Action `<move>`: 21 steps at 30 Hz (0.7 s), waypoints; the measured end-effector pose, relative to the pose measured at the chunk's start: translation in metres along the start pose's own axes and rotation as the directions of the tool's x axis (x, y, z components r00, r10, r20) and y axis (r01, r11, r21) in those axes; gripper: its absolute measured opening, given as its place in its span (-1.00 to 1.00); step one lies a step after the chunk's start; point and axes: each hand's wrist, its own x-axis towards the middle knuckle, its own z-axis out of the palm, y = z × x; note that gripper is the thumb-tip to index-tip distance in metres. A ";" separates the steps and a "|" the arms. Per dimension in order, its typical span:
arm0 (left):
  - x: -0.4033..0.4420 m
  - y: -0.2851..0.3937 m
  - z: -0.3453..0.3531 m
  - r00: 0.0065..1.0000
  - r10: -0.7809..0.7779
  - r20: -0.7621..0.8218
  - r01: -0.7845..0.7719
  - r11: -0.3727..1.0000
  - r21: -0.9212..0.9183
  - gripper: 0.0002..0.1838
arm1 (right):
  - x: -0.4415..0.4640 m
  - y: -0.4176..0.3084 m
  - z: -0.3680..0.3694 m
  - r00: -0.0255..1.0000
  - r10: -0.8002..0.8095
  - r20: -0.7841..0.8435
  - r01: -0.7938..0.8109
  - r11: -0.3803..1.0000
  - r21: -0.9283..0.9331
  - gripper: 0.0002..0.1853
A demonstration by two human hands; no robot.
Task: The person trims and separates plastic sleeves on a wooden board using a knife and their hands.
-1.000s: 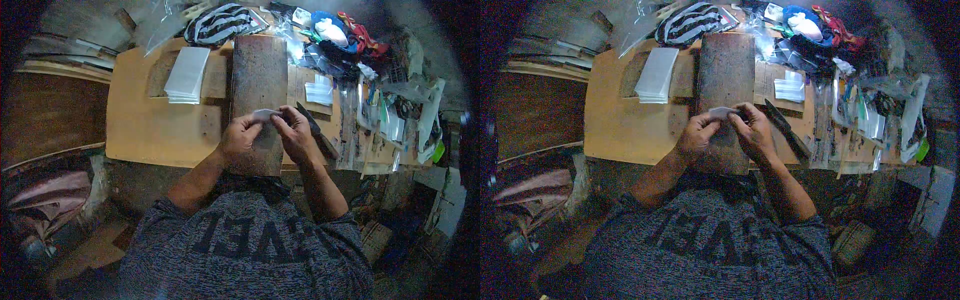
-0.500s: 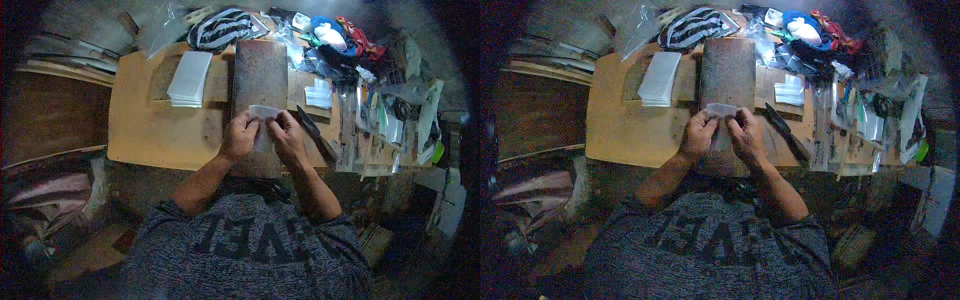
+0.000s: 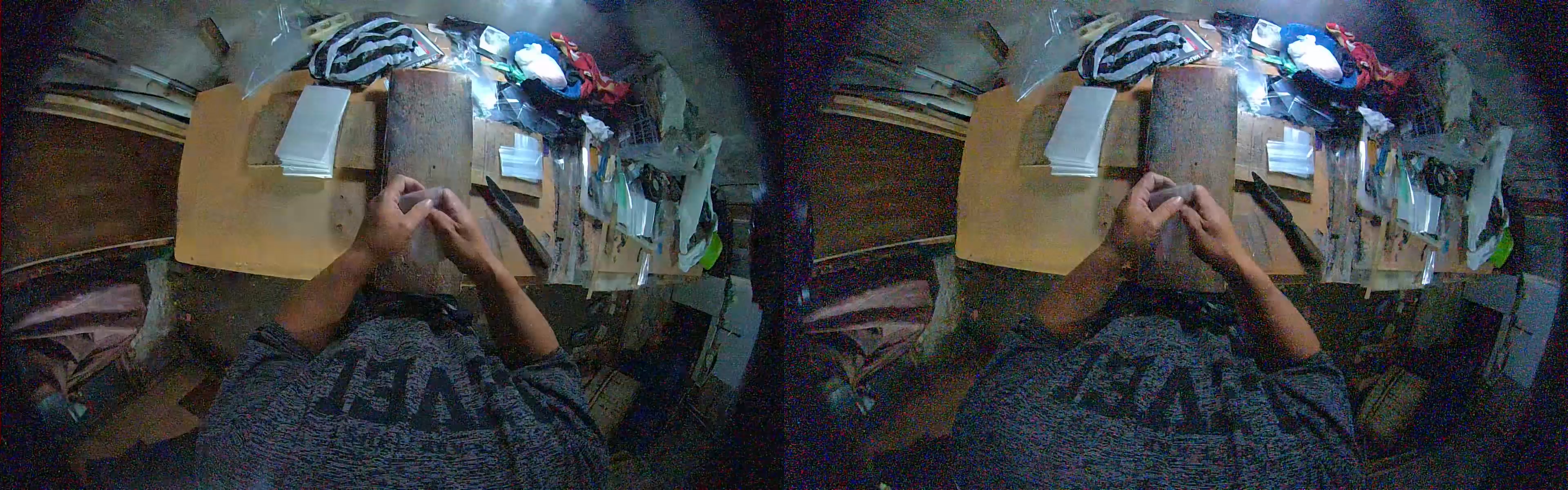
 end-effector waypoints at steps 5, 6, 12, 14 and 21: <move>0.000 0.016 -0.007 0.999 -0.040 0.029 0.040 0.999 -0.009 -0.87 | 0.001 0.005 -0.002 0.997 0.031 0.064 -0.028 0.999 -0.041 -0.75; 0.001 0.010 -0.007 0.999 -0.039 0.029 0.039 0.999 -0.009 -0.87 | 0.001 0.002 0.000 0.993 0.102 0.057 -0.103 0.995 0.013 -0.74; -0.002 -0.010 -0.020 0.984 -0.147 -0.099 0.120 0.965 -0.235 -0.90 | -0.009 -0.007 -0.010 0.946 0.312 -0.084 -0.302 0.947 0.112 -0.78; -0.005 -0.013 -0.023 0.992 -0.128 -0.023 0.120 0.969 -0.214 -0.90 | -0.012 0.002 -0.014 0.930 0.324 -0.176 -0.262 0.917 0.302 -0.85; -0.011 -0.023 0.004 0.986 -0.165 0.023 0.160 0.892 -0.423 -0.87 | -0.012 0.009 -0.004 0.935 0.244 -0.257 -0.144 0.924 0.353 -0.85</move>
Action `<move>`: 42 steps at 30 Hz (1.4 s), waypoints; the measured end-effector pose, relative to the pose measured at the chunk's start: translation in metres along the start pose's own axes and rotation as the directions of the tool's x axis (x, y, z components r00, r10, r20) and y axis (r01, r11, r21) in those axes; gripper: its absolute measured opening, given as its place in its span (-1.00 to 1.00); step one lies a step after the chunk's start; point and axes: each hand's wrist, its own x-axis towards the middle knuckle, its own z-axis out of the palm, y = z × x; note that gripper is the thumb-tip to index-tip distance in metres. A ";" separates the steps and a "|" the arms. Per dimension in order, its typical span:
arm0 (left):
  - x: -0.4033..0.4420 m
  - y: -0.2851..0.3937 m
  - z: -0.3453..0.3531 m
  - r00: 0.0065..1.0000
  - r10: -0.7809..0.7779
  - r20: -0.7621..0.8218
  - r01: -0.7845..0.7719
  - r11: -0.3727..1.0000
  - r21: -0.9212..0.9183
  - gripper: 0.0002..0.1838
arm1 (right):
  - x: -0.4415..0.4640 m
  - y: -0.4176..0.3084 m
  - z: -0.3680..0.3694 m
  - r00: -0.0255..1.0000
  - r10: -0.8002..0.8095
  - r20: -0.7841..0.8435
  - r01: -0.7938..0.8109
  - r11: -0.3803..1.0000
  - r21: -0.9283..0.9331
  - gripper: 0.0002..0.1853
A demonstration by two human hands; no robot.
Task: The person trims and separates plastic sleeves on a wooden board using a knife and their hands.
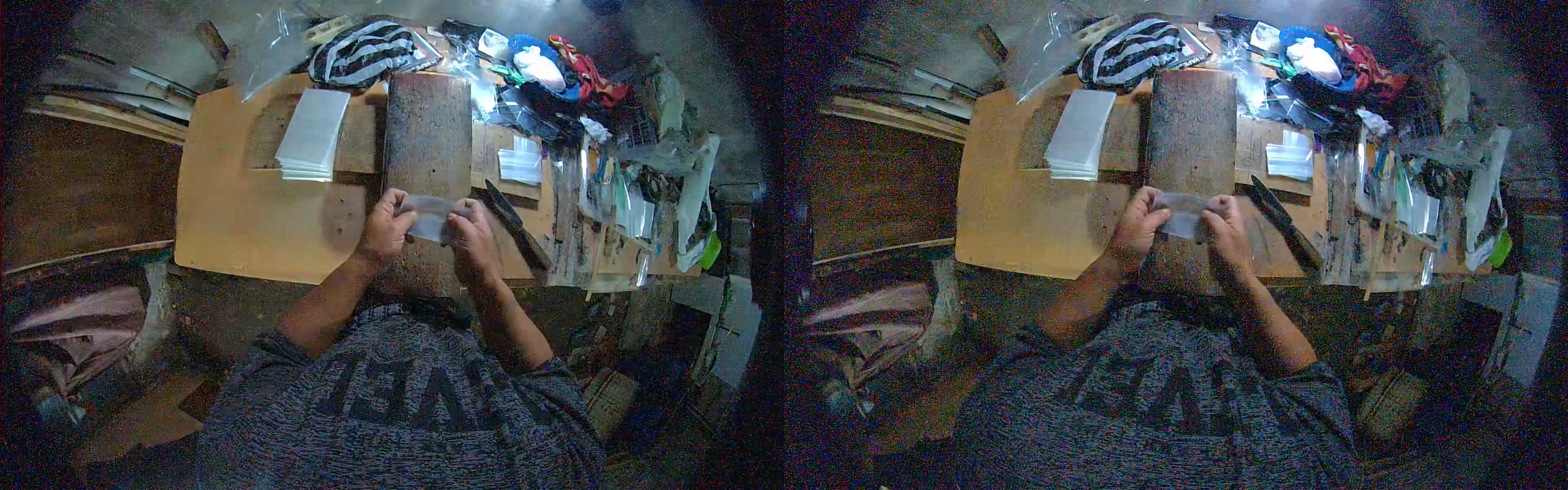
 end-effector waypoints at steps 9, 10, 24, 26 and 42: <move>0.004 0.000 -0.018 0.982 -0.044 0.185 0.016 0.989 0.148 -0.89 | 0.001 -0.004 -0.007 0.974 -0.183 0.137 0.225 0.870 -0.439 -0.70; 0.005 -0.001 -0.022 0.959 -0.099 0.265 0.038 0.974 0.224 -0.87 | 0.004 -0.008 -0.010 0.974 -0.182 0.138 0.225 0.870 -0.439 -0.70; -0.003 0.035 0.011 0.927 -0.249 0.281 0.331 0.894 -0.303 -0.65 | -0.003 -0.010 0.014 0.992 0.080 0.100 -0.076 0.996 -0.049 -0.84; -0.001 0.028 0.015 0.907 -0.247 0.341 0.373 0.846 -0.382 -0.60 | -0.003 -0.005 0.018 0.990 0.087 0.107 -0.092 0.995 0.044 -0.85; 0.007 0.027 0.025 0.852 -0.209 0.480 0.426 0.809 -0.404 -0.56 | -0.007 -0.010 0.019 0.998 -0.055 0.038 0.062 0.974 -0.218 -0.84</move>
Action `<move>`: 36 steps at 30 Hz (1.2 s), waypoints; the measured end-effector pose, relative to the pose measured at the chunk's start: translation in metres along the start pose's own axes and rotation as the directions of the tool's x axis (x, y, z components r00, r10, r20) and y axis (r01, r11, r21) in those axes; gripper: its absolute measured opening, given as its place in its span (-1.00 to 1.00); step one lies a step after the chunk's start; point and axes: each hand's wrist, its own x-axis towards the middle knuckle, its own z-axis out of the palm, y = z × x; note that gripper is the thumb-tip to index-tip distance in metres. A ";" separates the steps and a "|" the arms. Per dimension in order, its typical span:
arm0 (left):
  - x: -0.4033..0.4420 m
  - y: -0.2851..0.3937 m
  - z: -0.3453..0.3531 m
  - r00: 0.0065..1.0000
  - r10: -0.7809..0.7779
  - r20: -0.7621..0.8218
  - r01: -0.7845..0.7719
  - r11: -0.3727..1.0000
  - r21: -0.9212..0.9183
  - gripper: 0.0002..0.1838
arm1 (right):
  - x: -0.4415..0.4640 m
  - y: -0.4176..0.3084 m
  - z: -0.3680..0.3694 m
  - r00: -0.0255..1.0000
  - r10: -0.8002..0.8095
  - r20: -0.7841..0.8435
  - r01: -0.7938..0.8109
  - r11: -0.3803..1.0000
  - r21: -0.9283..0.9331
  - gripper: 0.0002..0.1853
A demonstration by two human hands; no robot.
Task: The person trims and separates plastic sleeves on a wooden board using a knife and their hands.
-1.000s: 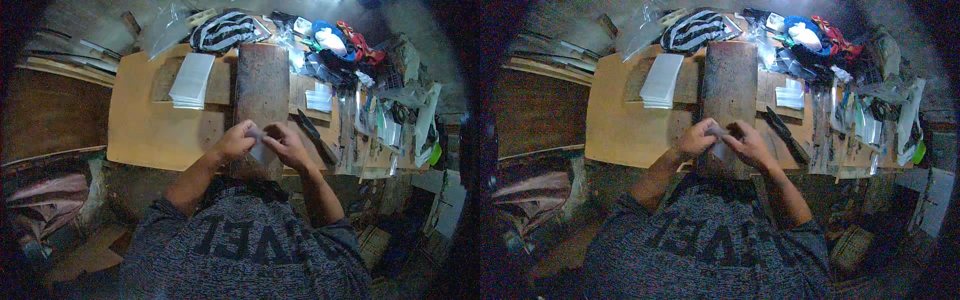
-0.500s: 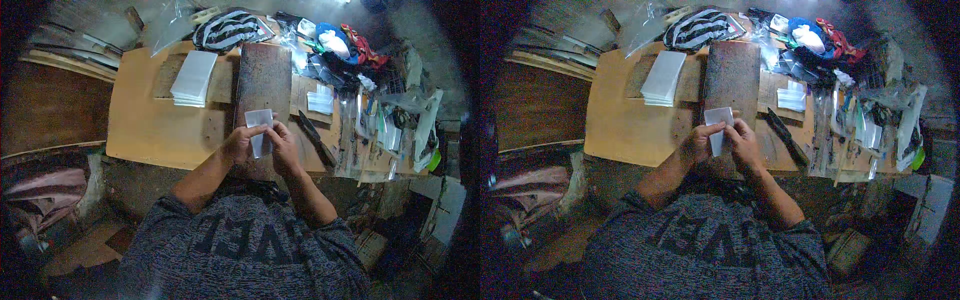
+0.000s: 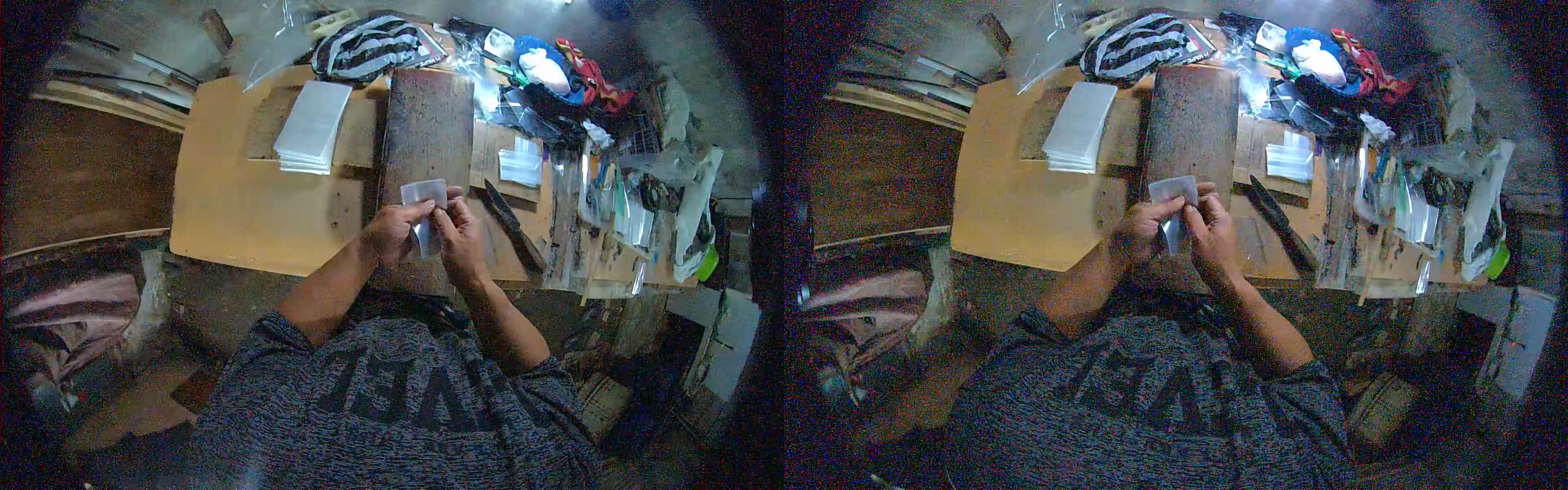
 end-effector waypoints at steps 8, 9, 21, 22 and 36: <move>-0.009 0.008 -0.004 0.998 -0.055 0.007 0.055 0.993 -0.107 -0.58 | 0.001 -0.021 -0.027 0.981 -0.183 -0.068 0.153 0.938 -0.311 -0.80; -0.011 0.010 -0.003 0.994 -0.109 0.020 0.111 0.985 -0.135 -0.60 | 0.006 -0.019 -0.033 0.973 -0.229 -0.028 0.204 0.908 -0.365 -0.79; -0.008 -0.004 -0.013 0.967 -0.253 -0.035 0.248 0.964 -0.101 -0.64 | 0.028 -0.028 -0.043 0.968 0.075 0.239 -0.020 0.974 -0.225 -0.77; -0.008 -0.001 -0.009 0.966 -0.255 -0.038 0.250 0.963 -0.104 -0.64 | 0.030 -0.027 -0.044 0.967 0.078 0.241 -0.020 0.972 -0.232 -0.78; 0.018 -0.017 -0.035 0.947 -0.299 -0.120 0.296 0.954 -0.045 -0.58 | 0.055 -0.019 -0.047 0.969 0.129 0.210 -0.072 0.963 -0.262 -0.82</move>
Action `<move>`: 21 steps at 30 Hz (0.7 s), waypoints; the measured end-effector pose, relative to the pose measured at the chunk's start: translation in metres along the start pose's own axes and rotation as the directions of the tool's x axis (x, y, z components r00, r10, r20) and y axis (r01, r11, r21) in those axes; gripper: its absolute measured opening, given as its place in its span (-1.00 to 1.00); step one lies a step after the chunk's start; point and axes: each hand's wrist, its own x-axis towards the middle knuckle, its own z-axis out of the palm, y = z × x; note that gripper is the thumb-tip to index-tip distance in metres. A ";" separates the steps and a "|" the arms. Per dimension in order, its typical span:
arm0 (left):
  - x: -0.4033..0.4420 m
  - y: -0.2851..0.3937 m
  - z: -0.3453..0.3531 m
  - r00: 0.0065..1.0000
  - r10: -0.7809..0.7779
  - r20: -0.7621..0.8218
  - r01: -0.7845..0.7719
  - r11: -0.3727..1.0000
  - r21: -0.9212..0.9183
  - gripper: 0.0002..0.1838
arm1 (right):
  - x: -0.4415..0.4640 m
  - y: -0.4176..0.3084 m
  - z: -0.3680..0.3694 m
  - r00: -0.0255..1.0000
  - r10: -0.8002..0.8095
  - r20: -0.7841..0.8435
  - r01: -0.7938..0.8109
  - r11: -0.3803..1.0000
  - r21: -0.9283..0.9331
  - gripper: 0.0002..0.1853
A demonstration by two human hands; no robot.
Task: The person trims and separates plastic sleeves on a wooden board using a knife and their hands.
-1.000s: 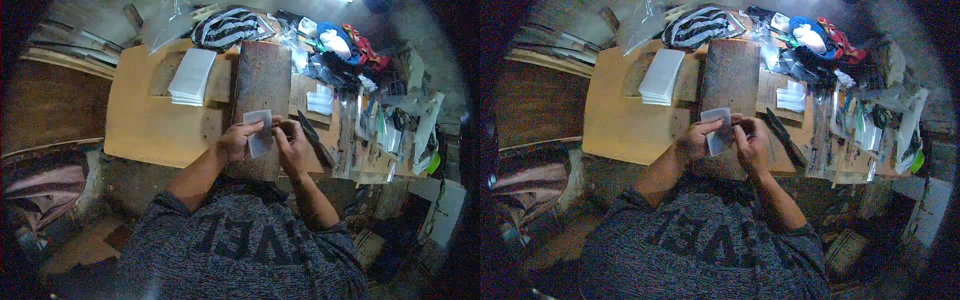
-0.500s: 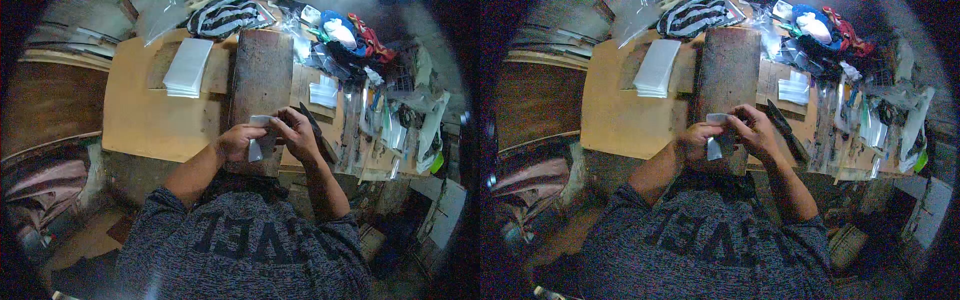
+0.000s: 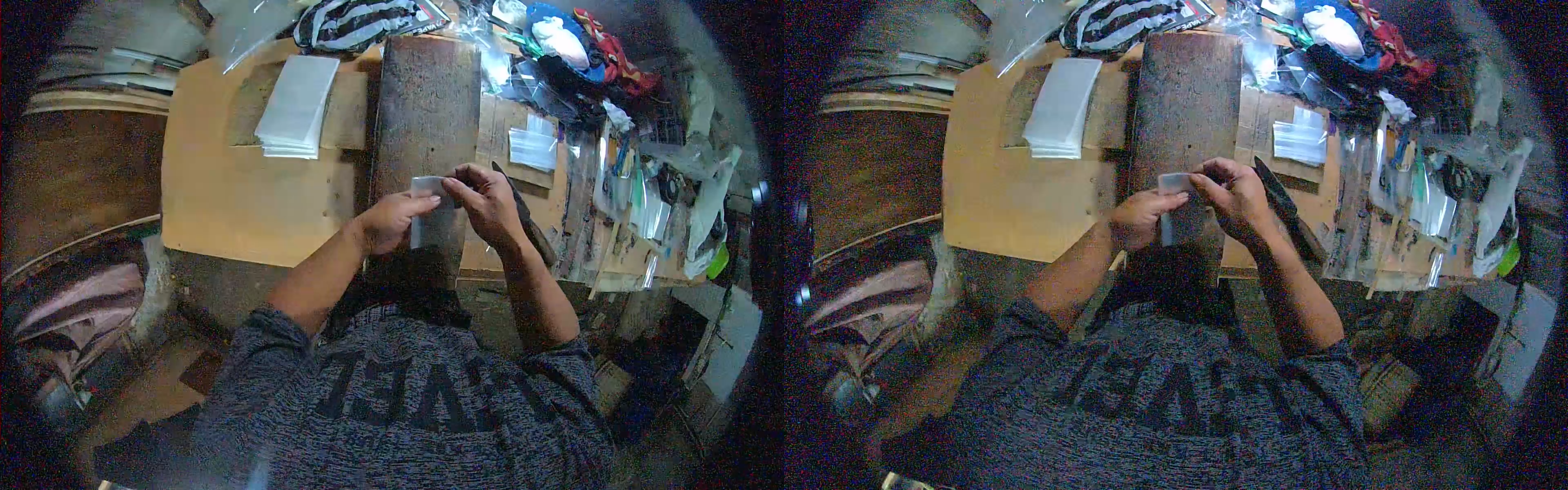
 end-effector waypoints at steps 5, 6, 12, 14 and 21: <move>-0.008 -0.016 -0.026 0.968 0.238 -0.081 -0.128 0.742 0.658 -0.52 | 0.007 0.025 0.000 0.997 -0.062 -0.053 0.055 0.991 -0.122 -0.81; -0.012 -0.020 -0.027 0.946 0.307 -0.107 -0.126 0.651 0.749 -0.50 | 0.008 0.024 0.001 0.996 -0.059 -0.066 0.050 0.990 -0.129 -0.80; -0.034 -0.032 -0.013 0.811 0.527 -0.253 -0.197 0.654 0.731 -0.41 | 0.026 0.046 0.000 0.986 -0.037 -0.164 -0.003 0.972 -0.234 -0.78; -0.038 -0.028 -0.006 0.790 0.563 -0.242 -0.174 0.585 0.792 -0.40 | 0.031 0.047 -0.002 0.981 -0.046 -0.189 -0.010 0.957 -0.289 -0.78; -0.036 -0.033 0.004 0.687 0.723 0.075 -0.048 -0.058 0.997 -0.38 | 0.044 0.055 -0.004 0.950 -0.182 -0.254 0.088 0.936 -0.341 -0.75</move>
